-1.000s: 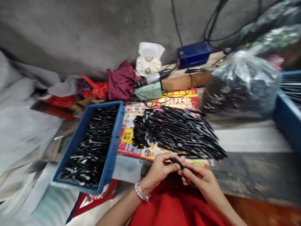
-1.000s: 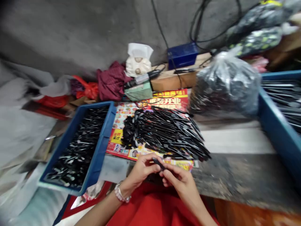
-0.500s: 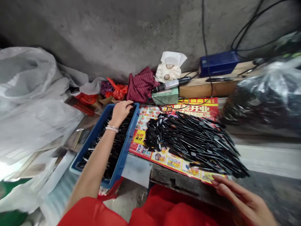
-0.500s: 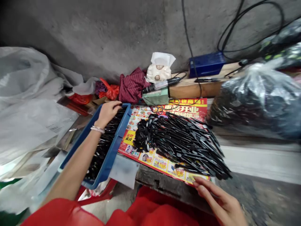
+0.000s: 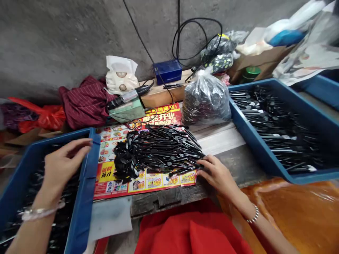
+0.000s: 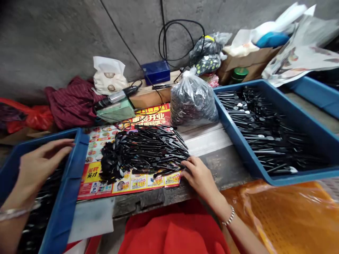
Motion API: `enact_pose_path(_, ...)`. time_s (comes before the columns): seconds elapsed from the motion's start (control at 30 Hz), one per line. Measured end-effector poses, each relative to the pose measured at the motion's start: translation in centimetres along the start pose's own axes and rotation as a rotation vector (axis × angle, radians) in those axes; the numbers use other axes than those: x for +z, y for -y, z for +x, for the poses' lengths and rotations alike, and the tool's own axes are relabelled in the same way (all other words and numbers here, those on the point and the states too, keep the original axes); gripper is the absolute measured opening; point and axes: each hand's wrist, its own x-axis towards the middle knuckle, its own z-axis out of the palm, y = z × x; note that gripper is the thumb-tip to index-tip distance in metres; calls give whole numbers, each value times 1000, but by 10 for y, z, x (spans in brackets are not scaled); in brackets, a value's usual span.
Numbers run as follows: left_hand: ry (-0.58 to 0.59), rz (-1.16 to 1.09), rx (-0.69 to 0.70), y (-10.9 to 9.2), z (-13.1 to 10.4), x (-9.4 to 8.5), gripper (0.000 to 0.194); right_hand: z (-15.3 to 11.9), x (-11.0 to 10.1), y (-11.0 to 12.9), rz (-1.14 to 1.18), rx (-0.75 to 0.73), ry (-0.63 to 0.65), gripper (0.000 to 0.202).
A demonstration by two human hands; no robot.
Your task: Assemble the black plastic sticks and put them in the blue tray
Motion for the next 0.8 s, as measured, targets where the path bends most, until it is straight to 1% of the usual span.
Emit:
enact_pose_path(0.03,30,-40,15,-19,-13,3,30,5,4,1,-48,-27,27,21)
enact_pose_path(0.07,84,-82,46,-36,-26,7,26,9,8,1,-85,-42,50,20)
enact_pose_path(0.13,205,-162,138,-65,-54,19,21,12,14,1,-122,-54,75,13)
enact_pose_path(0.2,302,-226,191,-82,-79,34,20,10,18,-3,-127,-64,72,8)
enact_pose_path(0.23,338,-246,191,-86,-90,42,20,7,18,-5,-125,-68,64,8)
enact_pose_path(0.27,364,-259,176,-87,-99,49,21,3,18,-9,-122,-69,53,10)
enact_pose_path(0.33,388,-241,117,-81,-113,59,22,-4,17,-16,-115,-68,38,15)
enact_pose_path(0.4,371,-179,53,-70,-122,63,22,-11,15,-24,-111,-63,28,22)
enact_pose_path(0.47,346,-114,19,-58,-127,63,22,-17,12,-30,-112,-66,27,29)
enact_pose_path(0.6,303,-31,40,-42,-133,66,24,-25,8,-39,-132,-68,34,33)
enact_pose_path(0.7,257,33,80,-35,-138,77,26,-28,7,-39,-128,-40,15,28)
enact_pose_path(0.8,240,64,125,-30,-139,89,26,-25,7,-30,-155,-37,10,25)
